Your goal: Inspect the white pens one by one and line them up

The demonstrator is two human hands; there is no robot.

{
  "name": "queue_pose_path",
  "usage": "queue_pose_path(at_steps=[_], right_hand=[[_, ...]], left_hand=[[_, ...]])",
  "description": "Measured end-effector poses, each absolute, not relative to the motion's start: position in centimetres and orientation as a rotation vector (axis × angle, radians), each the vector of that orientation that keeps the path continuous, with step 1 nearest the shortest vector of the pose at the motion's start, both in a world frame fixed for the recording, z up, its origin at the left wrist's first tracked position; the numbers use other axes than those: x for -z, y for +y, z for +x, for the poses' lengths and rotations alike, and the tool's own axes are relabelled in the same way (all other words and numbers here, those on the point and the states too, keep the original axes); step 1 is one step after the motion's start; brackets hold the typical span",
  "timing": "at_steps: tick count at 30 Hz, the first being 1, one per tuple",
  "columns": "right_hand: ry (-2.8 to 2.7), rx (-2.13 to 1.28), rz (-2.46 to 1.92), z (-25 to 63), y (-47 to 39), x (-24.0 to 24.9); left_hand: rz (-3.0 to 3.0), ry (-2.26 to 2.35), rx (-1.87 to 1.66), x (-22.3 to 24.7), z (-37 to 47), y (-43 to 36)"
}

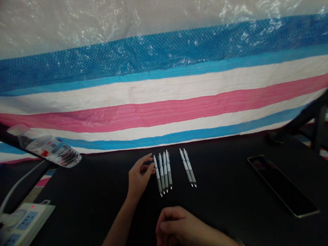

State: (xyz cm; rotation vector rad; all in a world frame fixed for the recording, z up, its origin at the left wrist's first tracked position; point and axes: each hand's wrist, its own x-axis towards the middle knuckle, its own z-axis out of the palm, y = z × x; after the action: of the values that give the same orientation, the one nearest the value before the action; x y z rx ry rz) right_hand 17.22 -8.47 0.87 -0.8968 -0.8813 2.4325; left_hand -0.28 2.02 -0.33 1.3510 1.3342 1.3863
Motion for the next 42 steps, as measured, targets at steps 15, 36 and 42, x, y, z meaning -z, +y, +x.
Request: queue_pose_path(at_steps=[15,36,42], right_hand=[[-1.982,-0.433,-1.867,21.3,-4.8,-2.2],[-2.133,-0.079,-2.174,21.5,-4.1,-2.6],[-2.083,-0.105,-2.133,21.6,-4.3,-2.9]], left_hand=[[1.435,1.461,-1.258,0.7,-0.4,2.0],[1.988,1.652,-0.993,-0.1,-0.6,1.2],[1.982,1.570,-0.832,-1.1,-1.0,1.5]])
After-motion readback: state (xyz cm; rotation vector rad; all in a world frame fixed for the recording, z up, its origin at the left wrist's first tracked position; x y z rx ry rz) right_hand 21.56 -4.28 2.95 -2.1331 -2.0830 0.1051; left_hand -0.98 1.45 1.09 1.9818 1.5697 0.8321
